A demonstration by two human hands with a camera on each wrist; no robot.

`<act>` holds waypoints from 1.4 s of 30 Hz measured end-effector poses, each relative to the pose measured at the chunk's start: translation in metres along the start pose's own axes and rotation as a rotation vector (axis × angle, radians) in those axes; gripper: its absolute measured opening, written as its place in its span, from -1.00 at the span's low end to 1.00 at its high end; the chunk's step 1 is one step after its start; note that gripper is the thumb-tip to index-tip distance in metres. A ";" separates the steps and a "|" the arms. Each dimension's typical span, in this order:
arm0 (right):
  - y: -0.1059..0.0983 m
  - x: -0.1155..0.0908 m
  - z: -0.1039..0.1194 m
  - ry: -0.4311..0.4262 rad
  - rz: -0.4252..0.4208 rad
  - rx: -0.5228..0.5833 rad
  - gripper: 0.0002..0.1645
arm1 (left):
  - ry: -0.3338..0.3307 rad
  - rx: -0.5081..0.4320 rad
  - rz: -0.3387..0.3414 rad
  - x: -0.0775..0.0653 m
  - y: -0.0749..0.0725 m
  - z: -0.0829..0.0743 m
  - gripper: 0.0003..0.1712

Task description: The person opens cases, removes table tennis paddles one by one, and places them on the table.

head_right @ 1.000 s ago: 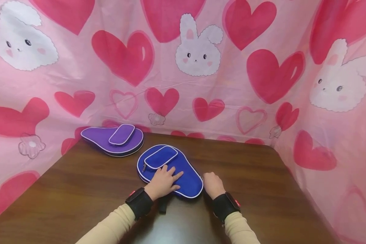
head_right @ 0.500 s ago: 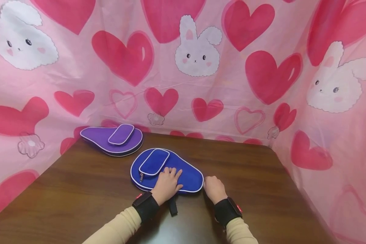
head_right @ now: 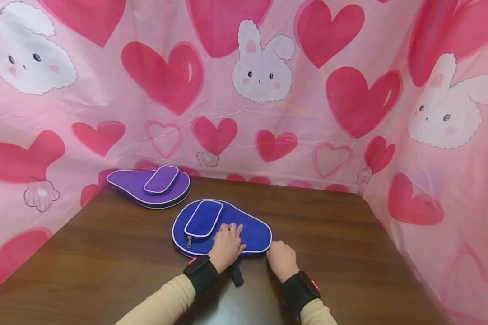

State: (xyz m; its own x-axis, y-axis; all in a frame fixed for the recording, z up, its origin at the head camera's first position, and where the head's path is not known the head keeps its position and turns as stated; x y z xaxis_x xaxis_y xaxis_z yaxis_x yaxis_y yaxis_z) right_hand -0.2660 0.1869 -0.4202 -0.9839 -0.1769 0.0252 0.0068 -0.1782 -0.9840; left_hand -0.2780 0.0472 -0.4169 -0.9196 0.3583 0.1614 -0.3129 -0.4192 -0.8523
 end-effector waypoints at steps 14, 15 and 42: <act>0.005 -0.006 0.018 -0.040 0.000 -0.070 -0.70 | -0.071 0.007 0.065 0.005 -0.003 -0.005 -0.38; 0.005 -0.006 0.019 -0.046 0.002 -0.070 -0.69 | -0.070 0.007 0.064 0.006 -0.002 -0.005 -0.39; 0.009 0.000 0.023 -0.151 0.122 0.092 -0.76 | -0.034 0.004 0.115 0.011 -0.002 -0.004 -0.37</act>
Point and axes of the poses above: each hand's wrist, its own x-axis towards the middle knuckle, its own y-axis out of the palm, z = x × y, the point moved 4 cm from there along x, towards the middle knuckle, and after that the axes turned 8 degrees about z, right-handed, at the moved point
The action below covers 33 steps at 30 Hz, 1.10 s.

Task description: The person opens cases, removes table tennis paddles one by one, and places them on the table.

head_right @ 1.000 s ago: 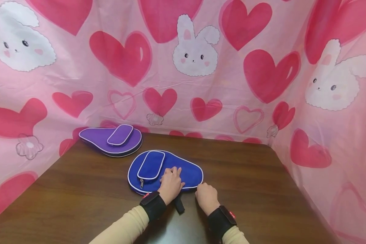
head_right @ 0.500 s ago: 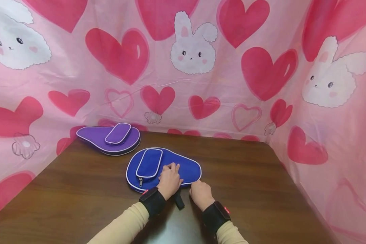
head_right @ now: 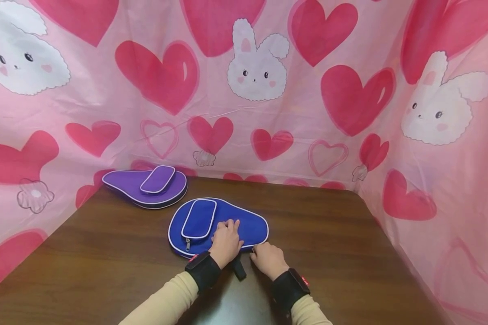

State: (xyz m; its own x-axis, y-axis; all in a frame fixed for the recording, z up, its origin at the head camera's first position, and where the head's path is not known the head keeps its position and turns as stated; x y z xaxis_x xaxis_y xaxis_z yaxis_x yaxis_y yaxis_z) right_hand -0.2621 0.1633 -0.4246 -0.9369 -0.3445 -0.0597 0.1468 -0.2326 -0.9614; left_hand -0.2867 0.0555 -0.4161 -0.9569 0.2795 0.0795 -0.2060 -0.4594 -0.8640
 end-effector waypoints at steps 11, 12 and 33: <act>-0.031 0.027 -0.009 -0.028 -0.214 0.032 -0.88 | -0.078 -0.028 -0.065 -0.015 -0.003 -0.003 -0.42; -0.033 0.032 -0.008 -0.066 -0.227 0.018 -0.95 | -0.087 -0.018 -0.073 -0.017 -0.004 -0.003 -0.44; -0.021 0.076 0.000 -0.056 0.206 0.115 -0.46 | -0.036 -0.149 0.014 -0.019 -0.003 -0.001 -0.30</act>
Point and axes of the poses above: each hand's wrist, its own x-axis towards the middle knuckle, its own y-axis out of the palm, z = x × y, the point moved 4 cm from there along x, towards the middle knuckle, and after that the axes turned 8 degrees about z, right-handed, at the moved point
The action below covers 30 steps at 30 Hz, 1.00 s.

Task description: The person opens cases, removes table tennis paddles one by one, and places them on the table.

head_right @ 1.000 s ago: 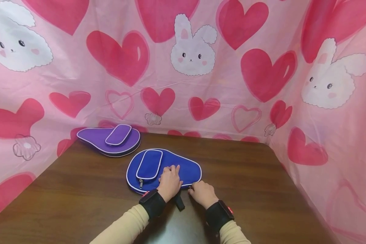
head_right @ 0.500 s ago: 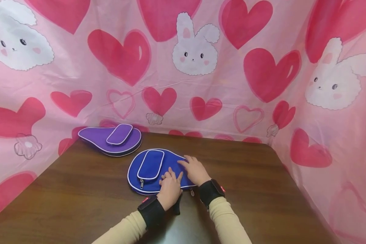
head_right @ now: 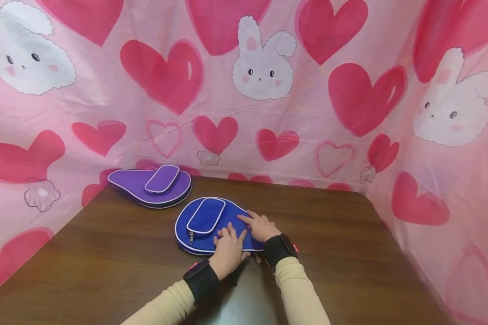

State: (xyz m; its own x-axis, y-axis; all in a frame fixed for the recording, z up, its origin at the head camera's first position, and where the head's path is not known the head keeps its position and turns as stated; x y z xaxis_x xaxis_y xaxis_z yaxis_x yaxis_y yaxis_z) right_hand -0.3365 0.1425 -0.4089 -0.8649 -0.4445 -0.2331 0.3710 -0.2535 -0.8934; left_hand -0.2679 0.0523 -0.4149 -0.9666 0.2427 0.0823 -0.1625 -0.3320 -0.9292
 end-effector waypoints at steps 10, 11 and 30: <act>-0.008 -0.015 0.004 0.004 -0.039 -0.059 -0.51 | 0.124 -0.356 0.124 0.010 0.007 0.010 -0.32; -0.008 -0.016 0.004 0.015 -0.043 -0.057 -0.51 | 0.137 -0.372 0.138 0.010 0.008 0.011 -0.33; 0.010 -0.037 0.022 0.151 -0.361 -0.122 -0.58 | 0.326 -0.579 0.072 0.010 0.016 0.037 -0.56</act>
Point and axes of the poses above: each hand's wrist, its own x-axis towards the middle knuckle, its own y-axis out of the palm, z = x × y, the point moved 4 cm from there along x, towards the middle knuckle, and after that the axes turned 8 degrees about z, right-handed, at the moved point
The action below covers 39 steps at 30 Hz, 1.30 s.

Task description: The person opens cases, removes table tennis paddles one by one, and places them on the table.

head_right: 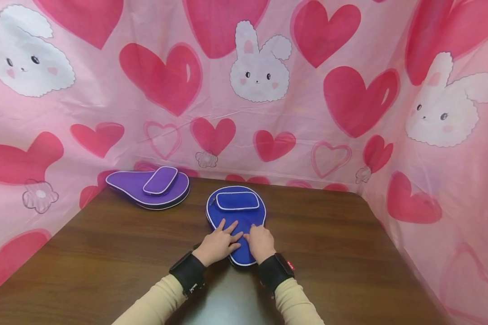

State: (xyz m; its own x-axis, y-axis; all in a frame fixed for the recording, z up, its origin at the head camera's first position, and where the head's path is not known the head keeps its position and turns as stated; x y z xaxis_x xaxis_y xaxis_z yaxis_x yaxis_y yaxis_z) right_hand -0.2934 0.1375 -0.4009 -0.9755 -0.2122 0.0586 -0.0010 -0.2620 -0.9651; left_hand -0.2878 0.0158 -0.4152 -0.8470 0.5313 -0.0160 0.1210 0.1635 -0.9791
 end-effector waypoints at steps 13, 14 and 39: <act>0.004 -0.006 0.013 0.075 -0.031 -0.024 -0.49 | 0.023 -0.059 0.026 0.001 0.001 0.009 -0.53; 0.004 -0.006 0.013 0.073 -0.027 -0.021 -0.49 | 0.012 -0.061 0.041 0.001 0.001 0.009 -0.53; 0.004 -0.004 -0.054 0.278 0.070 0.943 -0.31 | 0.050 0.091 -0.025 -0.018 0.008 -0.030 -0.21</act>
State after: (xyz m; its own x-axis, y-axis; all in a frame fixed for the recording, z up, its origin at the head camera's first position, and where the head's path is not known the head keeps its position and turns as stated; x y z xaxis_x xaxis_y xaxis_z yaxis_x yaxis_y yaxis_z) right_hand -0.3017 0.1882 -0.4186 -0.9837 -0.0592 -0.1697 0.1174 -0.9265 -0.3574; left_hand -0.2556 0.0324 -0.4171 -0.8220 0.5692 0.0166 0.0509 0.1024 -0.9934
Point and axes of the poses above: each hand's wrist, its own x-axis towards the middle knuckle, its own y-axis out of the palm, z = x × y, the point moved 4 cm from there along x, towards the middle knuckle, and after that the axes turned 8 degrees about z, right-handed, at the moved point
